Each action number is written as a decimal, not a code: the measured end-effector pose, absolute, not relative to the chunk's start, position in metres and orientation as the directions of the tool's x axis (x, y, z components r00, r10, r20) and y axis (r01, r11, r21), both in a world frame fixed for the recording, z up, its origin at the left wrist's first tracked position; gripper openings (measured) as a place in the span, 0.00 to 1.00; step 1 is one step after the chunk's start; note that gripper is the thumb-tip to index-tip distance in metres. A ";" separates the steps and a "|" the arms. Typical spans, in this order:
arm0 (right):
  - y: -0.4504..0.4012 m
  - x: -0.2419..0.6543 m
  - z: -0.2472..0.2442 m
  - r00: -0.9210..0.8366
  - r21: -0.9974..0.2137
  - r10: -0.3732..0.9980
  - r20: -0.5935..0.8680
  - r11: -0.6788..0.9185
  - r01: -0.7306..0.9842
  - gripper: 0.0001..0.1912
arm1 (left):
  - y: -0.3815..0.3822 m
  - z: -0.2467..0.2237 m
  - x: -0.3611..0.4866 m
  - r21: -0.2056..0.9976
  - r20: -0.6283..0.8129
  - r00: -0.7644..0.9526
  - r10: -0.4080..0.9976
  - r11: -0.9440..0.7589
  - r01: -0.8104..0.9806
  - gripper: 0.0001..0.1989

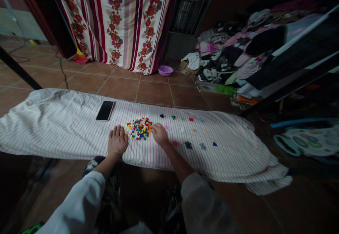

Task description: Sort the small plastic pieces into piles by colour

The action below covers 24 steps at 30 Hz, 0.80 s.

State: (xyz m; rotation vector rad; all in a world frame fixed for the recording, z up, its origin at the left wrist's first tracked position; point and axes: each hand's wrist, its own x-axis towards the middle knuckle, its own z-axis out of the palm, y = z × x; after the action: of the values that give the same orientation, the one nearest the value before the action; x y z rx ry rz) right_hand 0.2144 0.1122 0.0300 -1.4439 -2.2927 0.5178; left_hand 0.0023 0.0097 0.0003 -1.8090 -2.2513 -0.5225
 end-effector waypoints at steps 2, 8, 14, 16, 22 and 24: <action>0.108 0.206 0.028 -0.415 -0.477 0.905 0.096 0.408 0.779 0.18 | 0.010 0.001 0.003 0.142 0.368 -0.230 0.901 0.190 0.972 0.27; 0.109 0.197 0.029 -0.441 -0.429 0.895 0.058 0.422 0.799 0.19 | 0.010 0.002 0.003 0.135 0.353 -0.230 0.907 0.194 0.972 0.28; 0.118 0.182 0.033 -0.477 -0.413 0.874 0.094 0.470 0.780 0.15 | 0.011 0.002 0.003 0.153 0.355 -0.240 0.904 0.197 0.968 0.27; 0.119 0.177 0.034 -0.488 -0.379 0.868 0.091 0.484 0.789 0.14 | 0.011 0.001 0.003 0.153 0.358 -0.241 0.902 0.198 0.968 0.27; 0.118 0.173 0.036 -0.464 -0.315 0.885 0.045 0.453 0.834 0.11 | 0.012 0.000 0.003 0.164 0.361 -0.242 0.900 0.194 0.967 0.27; 0.118 0.171 0.038 -0.464 -0.311 0.886 0.015 0.445 0.840 0.10 | 0.012 0.000 0.003 0.171 0.364 -0.242 0.899 0.191 0.967 0.27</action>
State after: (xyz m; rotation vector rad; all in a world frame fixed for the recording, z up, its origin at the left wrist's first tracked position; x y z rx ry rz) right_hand 0.1708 0.1185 0.0376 -1.5191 -2.5169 0.3896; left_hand 0.0030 0.0115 0.0000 -1.8089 -2.2767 -0.5476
